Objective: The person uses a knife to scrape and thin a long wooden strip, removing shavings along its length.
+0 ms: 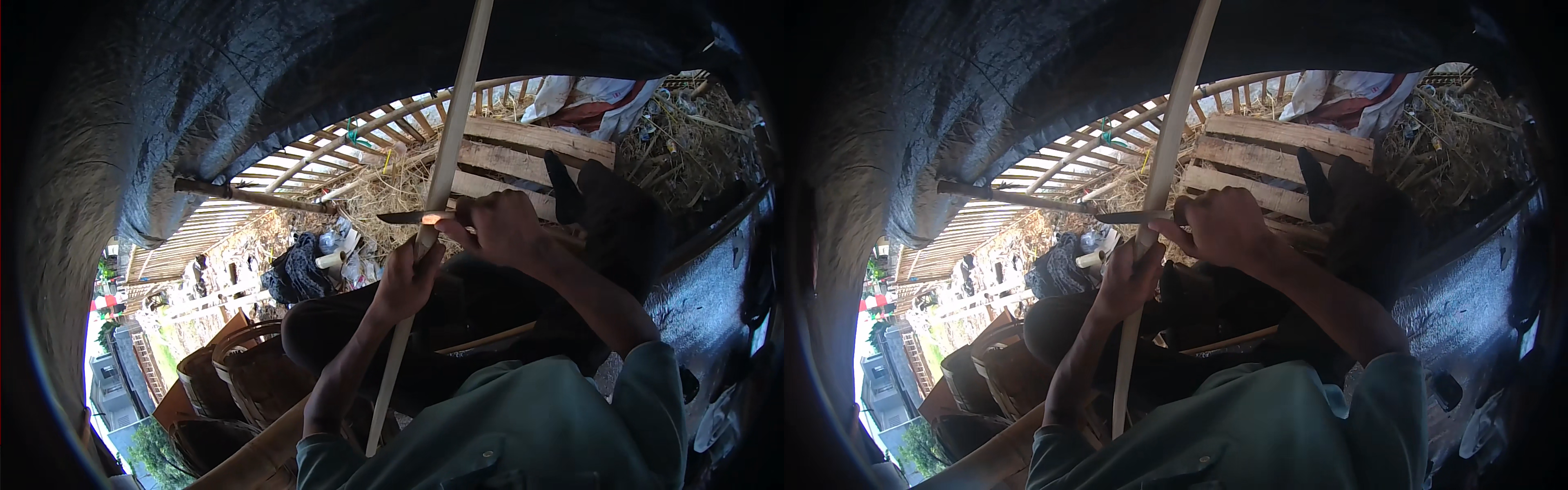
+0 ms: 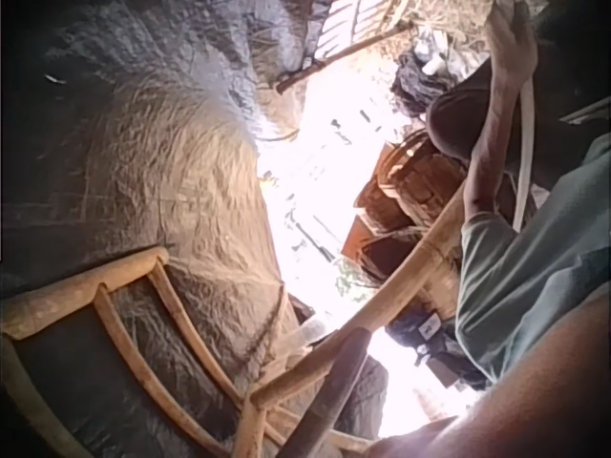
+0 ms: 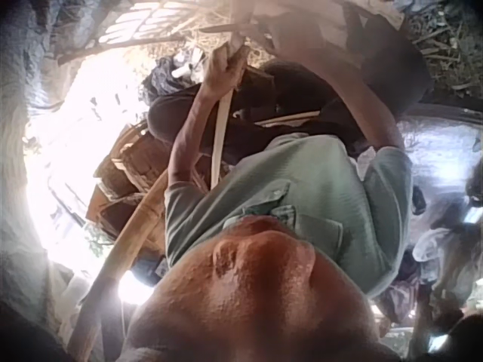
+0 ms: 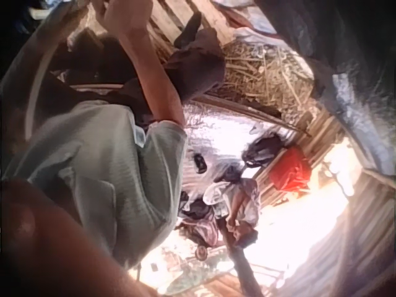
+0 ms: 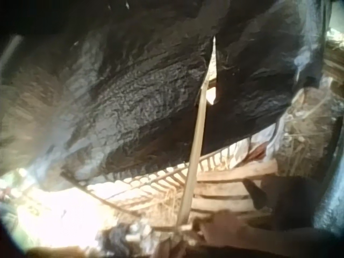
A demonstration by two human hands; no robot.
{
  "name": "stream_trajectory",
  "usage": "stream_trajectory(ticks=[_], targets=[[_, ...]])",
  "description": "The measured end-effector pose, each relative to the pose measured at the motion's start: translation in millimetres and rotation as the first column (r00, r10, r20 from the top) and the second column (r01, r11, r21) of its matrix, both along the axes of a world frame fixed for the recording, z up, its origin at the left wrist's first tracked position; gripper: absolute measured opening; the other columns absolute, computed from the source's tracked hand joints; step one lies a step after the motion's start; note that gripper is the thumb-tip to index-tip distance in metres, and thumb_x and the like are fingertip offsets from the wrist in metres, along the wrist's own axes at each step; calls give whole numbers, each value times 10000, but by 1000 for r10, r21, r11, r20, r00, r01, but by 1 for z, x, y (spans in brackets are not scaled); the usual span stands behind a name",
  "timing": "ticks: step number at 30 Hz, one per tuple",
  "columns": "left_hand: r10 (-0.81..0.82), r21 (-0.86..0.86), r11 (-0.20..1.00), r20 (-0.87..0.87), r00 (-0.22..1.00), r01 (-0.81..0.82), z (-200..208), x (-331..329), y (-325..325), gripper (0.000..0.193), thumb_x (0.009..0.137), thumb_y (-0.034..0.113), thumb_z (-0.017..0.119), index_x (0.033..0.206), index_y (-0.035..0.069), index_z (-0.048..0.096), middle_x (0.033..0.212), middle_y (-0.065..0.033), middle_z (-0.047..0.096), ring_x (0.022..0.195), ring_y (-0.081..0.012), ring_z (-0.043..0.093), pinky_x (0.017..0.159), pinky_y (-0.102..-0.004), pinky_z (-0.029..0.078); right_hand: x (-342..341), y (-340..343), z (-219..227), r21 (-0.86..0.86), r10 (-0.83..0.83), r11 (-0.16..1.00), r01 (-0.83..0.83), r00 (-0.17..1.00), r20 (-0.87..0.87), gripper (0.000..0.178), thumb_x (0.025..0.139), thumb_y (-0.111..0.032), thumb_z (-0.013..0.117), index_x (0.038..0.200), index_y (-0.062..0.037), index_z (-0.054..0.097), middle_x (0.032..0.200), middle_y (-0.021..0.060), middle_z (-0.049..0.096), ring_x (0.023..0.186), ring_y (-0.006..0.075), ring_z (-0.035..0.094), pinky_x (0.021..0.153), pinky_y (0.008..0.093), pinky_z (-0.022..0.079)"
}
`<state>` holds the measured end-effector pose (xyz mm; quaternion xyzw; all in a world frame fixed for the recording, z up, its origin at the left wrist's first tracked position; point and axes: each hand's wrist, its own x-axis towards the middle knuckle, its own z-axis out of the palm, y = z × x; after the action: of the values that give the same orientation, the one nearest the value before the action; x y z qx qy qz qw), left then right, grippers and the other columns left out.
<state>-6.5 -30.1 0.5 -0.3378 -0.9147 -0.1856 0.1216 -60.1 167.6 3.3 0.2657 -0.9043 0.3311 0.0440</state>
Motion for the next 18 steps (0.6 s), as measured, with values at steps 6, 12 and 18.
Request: stream_trajectory(ticks=[6,12,18], targets=[[195,263,906,435,879,-331,14,5,18,75,769,18,583,831,3,545,633,-162,508,511,-338,517,453,-425,368,14,-10,2,11,63,998,-63,998,22,547,866,-532,459,639,-57,607,491,105,562,447,256,597,438,361,475],[263,188,903,472,841,-387,34,-4,37,129,795,6,544,677,-29,504,564,-191,533,515,-363,550,454,-424,379,11,-12,-5,87,-13,996,11,1000,26,570,854,-559,460,606,-66,601,491,96,558,441,261,591,423,371,470],[320,129,855,630,708,-502,37,5,47,173,883,110,534,881,-59,496,599,-210,542,519,-361,556,472,-400,403,-66,25,10,71,-490,870,488,872,-1,552,898,-426,484,483,-66,547,436,108,516,395,286,549,403,355,447]])
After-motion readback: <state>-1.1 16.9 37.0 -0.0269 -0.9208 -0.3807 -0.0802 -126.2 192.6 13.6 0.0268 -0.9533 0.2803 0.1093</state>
